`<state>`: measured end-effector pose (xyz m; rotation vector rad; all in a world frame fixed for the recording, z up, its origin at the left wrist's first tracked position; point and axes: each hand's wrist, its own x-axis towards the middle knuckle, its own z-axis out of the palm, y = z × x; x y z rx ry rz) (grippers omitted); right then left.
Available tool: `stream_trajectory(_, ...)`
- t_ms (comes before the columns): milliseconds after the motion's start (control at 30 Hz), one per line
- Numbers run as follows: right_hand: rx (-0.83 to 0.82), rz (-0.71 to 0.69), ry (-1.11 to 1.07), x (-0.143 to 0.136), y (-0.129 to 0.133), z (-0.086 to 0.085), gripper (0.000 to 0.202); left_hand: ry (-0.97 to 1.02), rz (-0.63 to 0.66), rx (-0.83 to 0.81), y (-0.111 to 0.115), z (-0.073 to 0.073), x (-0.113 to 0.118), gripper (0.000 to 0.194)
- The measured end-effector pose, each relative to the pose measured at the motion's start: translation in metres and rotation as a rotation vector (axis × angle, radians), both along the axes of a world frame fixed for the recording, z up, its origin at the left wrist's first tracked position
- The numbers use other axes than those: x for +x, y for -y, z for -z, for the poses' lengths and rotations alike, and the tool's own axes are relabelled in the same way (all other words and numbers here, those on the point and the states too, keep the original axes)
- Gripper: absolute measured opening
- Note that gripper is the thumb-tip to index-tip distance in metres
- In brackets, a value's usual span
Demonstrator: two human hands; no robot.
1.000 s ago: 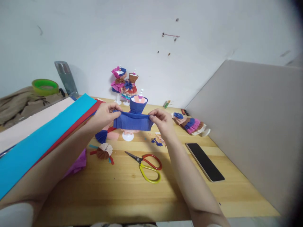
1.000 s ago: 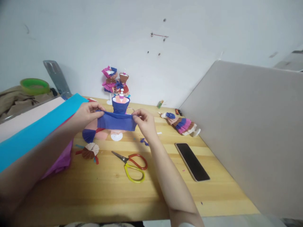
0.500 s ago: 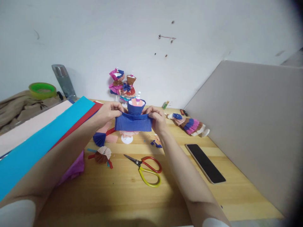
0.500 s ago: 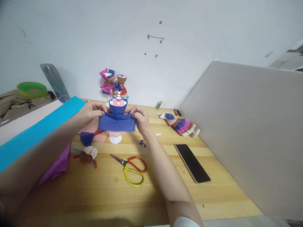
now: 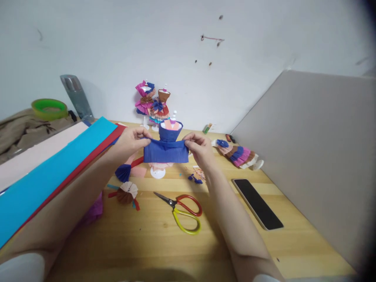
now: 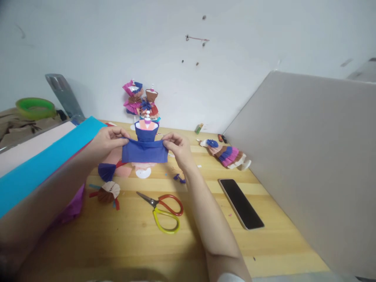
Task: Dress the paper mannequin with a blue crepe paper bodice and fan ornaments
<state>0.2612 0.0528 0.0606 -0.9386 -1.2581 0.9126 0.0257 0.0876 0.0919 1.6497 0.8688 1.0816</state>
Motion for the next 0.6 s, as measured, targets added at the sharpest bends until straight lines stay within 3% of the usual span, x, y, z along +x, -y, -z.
stream_trajectory(233,-0.027,-0.005,0.244,0.01,0.021,-0.013,0.016,-0.152,-0.054,-0.11,0.011,-0.007,-0.013,0.009)
stream_trajectory(367,-0.127,-0.021,0.323,0.008,0.035,-0.016,0.017,-0.192,-0.059,-0.174,0.021,-0.012,-0.019,0.008)
stream_trajectory(500,-0.225,-0.106,0.272,0.007,0.046,-0.02,0.019,-0.224,0.015,-0.263,0.03,-0.015,-0.021,0.007)
stream_trajectory(600,-0.203,-0.147,0.232,0.008,0.048,-0.023,0.017,-0.181,0.087,-0.216,0.029,-0.013,-0.02,0.008)
